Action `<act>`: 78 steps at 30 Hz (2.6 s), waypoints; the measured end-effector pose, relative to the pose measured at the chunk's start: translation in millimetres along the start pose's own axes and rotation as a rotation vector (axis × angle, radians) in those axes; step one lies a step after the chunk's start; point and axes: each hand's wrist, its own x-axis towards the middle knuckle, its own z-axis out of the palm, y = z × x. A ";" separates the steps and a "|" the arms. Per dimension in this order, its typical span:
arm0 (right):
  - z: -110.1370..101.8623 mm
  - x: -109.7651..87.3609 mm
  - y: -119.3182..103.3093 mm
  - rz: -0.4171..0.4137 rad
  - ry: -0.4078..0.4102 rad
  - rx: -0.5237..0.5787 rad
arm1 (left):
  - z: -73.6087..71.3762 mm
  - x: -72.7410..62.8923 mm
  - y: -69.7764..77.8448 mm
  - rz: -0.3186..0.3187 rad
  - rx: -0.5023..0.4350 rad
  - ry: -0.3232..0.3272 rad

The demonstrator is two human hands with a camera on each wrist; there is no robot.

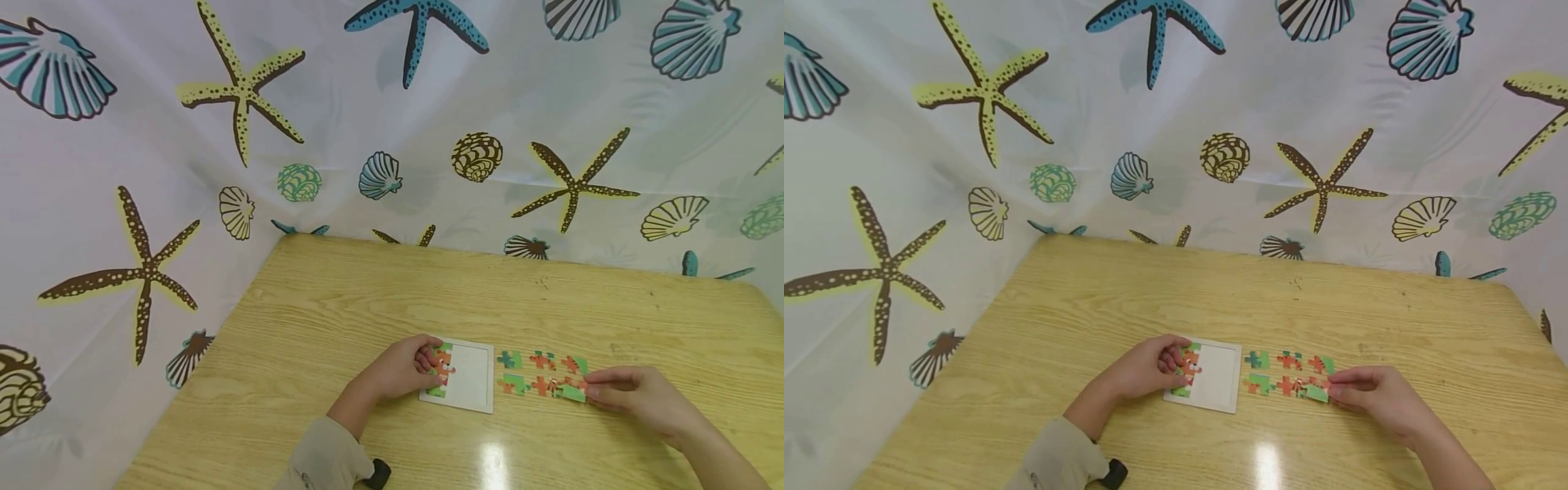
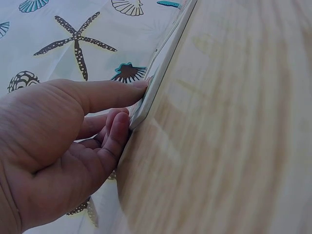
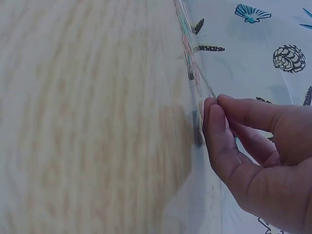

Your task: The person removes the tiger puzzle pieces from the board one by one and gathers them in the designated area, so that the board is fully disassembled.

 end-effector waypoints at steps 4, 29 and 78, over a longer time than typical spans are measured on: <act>-1.8 -0.3 1.3 -0.003 -0.002 0.011 | 0.2 0.7 -0.7 0.000 0.006 0.001; -17.2 -3.8 9.1 0.005 -0.037 0.037 | -0.4 -0.3 -0.4 0.013 0.014 0.000; 25.5 15.5 -21.1 -0.106 0.001 -0.108 | -0.8 -1.7 0.7 -0.005 0.009 0.003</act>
